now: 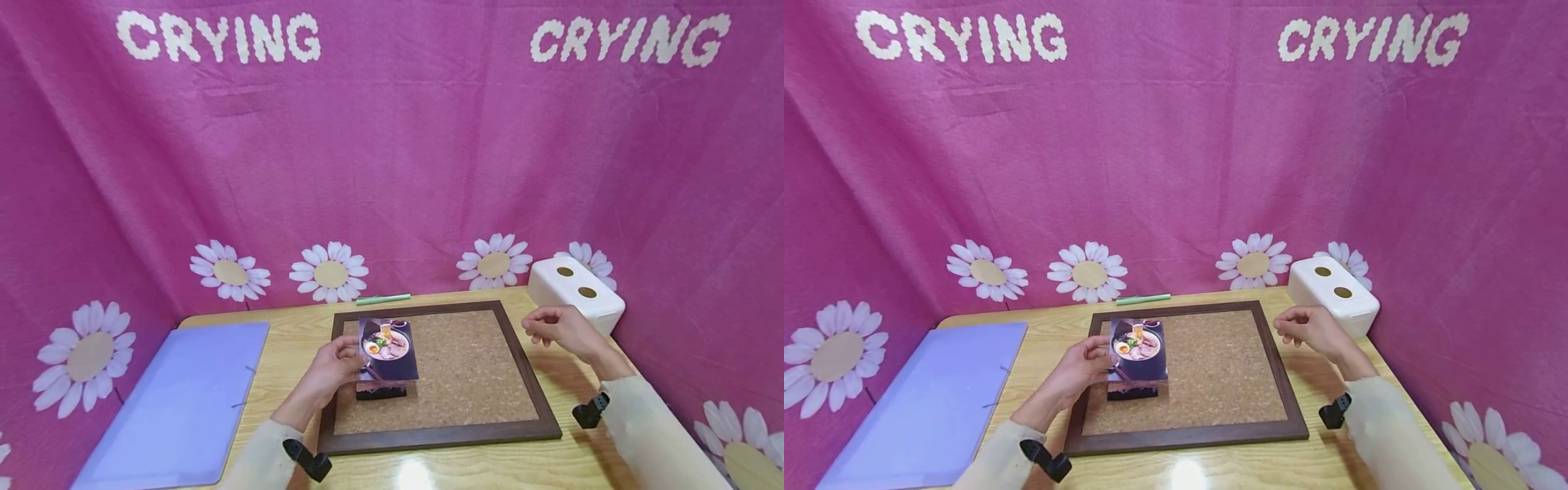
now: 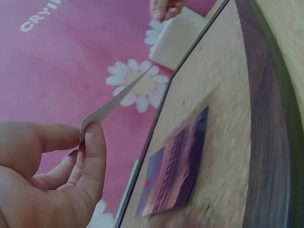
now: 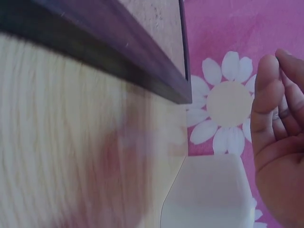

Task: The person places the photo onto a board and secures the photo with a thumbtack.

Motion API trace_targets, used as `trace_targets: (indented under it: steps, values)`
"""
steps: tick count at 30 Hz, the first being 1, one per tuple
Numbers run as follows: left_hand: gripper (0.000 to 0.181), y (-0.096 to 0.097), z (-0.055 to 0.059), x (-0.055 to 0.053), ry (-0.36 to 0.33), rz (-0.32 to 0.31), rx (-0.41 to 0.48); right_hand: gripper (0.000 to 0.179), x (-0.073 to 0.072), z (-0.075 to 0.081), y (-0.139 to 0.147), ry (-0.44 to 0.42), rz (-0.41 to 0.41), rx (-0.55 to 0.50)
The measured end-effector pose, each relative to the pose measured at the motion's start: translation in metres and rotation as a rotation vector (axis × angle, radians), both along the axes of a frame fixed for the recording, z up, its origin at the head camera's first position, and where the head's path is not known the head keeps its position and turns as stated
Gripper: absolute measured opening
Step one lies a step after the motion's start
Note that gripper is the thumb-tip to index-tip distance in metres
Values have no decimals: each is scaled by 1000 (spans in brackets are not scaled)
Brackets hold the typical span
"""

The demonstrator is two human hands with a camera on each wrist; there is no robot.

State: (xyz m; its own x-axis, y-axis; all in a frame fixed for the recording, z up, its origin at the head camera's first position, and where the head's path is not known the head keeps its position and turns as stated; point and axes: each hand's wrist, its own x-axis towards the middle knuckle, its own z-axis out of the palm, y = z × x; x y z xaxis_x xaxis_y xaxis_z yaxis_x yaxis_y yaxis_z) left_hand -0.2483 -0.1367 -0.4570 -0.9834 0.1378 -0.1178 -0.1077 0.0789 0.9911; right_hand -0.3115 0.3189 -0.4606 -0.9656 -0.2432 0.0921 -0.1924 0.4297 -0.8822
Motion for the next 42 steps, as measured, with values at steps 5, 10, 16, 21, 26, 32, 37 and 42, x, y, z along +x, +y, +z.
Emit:
trace_targets:
  steps: [5,10,16,21,26,32,37,42]
  values:
    - [43,20,-6,-5,-4,-39,-16,31,-1,4,-7,-14,27,-2]
    - [46,38,-7,-11,-30,-56,-38,33,-4,9,-15,-32,55,9]
    - [44,58,-8,-18,-40,-72,-7,31,-9,10,-22,-40,51,22]
    - [43,74,-11,-23,-70,-73,13,30,-12,10,-29,-21,53,62]
    - [43,91,-18,-30,-69,-77,36,31,-14,13,-35,-42,51,37]
    - [42,108,-18,-32,-83,-76,47,28,-19,10,-42,-107,59,10]
    - [42,120,-16,-32,-66,-84,28,31,-23,7,-45,-119,36,31]
    - [41,128,-21,-33,-53,-67,-21,32,-29,2,-48,-141,37,33]
